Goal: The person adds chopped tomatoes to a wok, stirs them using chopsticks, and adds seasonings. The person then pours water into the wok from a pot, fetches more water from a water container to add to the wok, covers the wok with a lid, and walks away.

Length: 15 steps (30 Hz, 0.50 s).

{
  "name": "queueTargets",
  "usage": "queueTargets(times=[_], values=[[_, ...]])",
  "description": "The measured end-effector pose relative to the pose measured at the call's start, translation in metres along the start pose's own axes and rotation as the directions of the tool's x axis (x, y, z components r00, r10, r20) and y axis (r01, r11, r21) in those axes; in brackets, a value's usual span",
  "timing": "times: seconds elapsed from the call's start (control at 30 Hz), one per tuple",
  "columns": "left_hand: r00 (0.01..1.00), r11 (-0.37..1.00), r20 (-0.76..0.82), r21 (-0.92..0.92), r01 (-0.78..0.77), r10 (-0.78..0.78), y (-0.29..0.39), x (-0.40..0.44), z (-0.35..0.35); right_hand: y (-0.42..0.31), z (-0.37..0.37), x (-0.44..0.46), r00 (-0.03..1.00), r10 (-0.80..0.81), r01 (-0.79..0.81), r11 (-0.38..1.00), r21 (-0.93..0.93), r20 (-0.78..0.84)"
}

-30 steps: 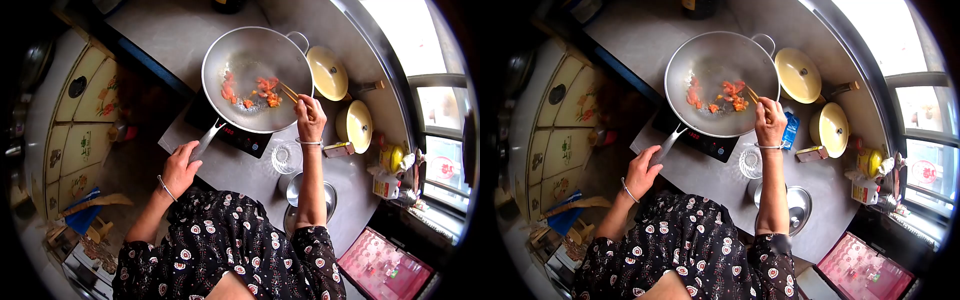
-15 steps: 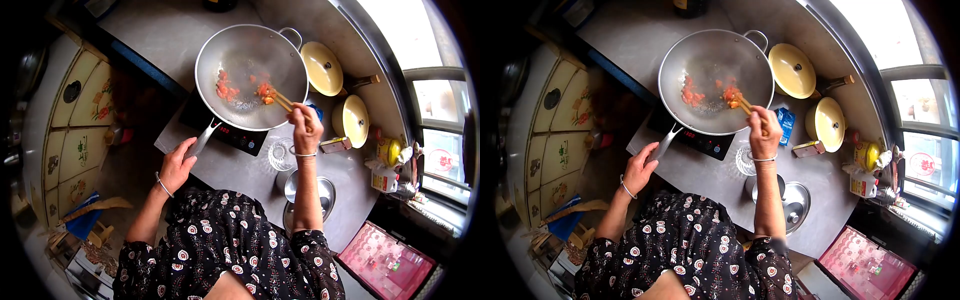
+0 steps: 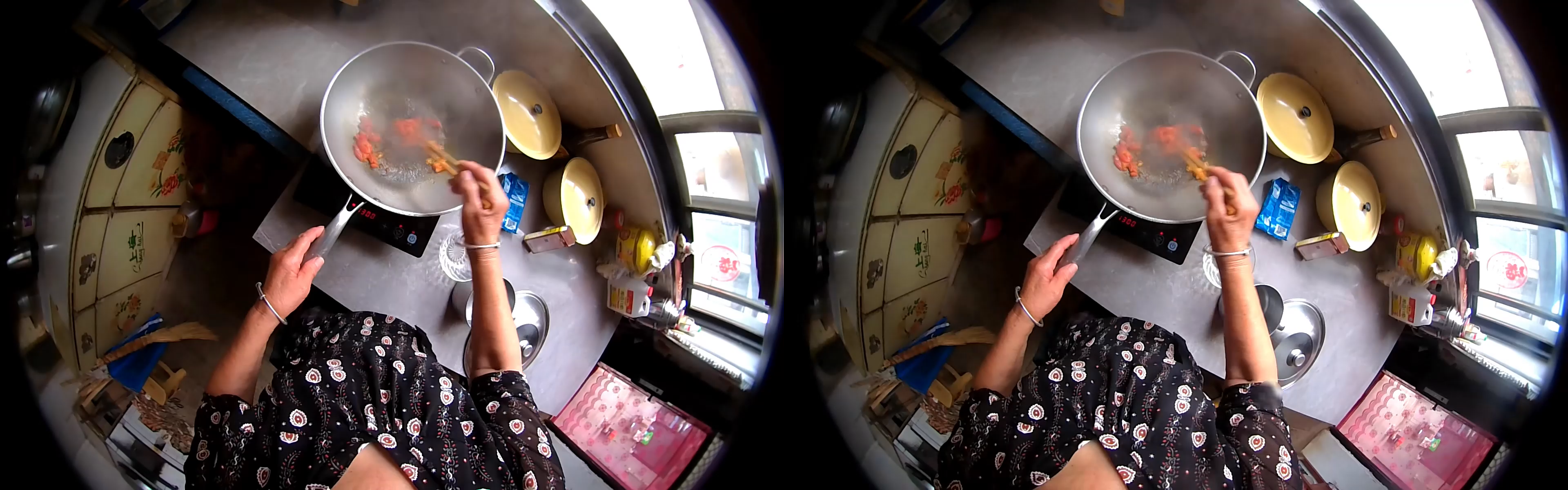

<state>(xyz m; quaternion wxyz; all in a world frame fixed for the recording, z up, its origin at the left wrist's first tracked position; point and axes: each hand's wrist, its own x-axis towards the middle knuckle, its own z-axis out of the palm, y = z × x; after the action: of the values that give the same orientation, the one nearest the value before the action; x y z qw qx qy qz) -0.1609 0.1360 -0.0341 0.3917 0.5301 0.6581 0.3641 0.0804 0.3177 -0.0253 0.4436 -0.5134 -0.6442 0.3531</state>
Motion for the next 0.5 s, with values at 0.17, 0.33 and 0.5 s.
queueTargets(times=[0.17,0.33,0.5], values=[[1.000,1.000,0.001,-0.017,0.011,-0.011,-0.001,-0.001,0.002,0.014,-0.011,0.022,0.991,-0.114,0.092,0.958,-0.273,-0.064],[1.000,1.000,-0.017,-0.009,-0.023,0.023,0.000,0.000,0.003,-0.012,0.014,-0.004,0.992,0.005,-0.017,0.996,0.091,0.129],[1.000,1.000,-0.015,0.001,-0.024,0.024,0.001,-0.001,0.003,-0.014,0.030,-0.016,0.976,-0.015,-0.010,0.994,0.111,0.217]])
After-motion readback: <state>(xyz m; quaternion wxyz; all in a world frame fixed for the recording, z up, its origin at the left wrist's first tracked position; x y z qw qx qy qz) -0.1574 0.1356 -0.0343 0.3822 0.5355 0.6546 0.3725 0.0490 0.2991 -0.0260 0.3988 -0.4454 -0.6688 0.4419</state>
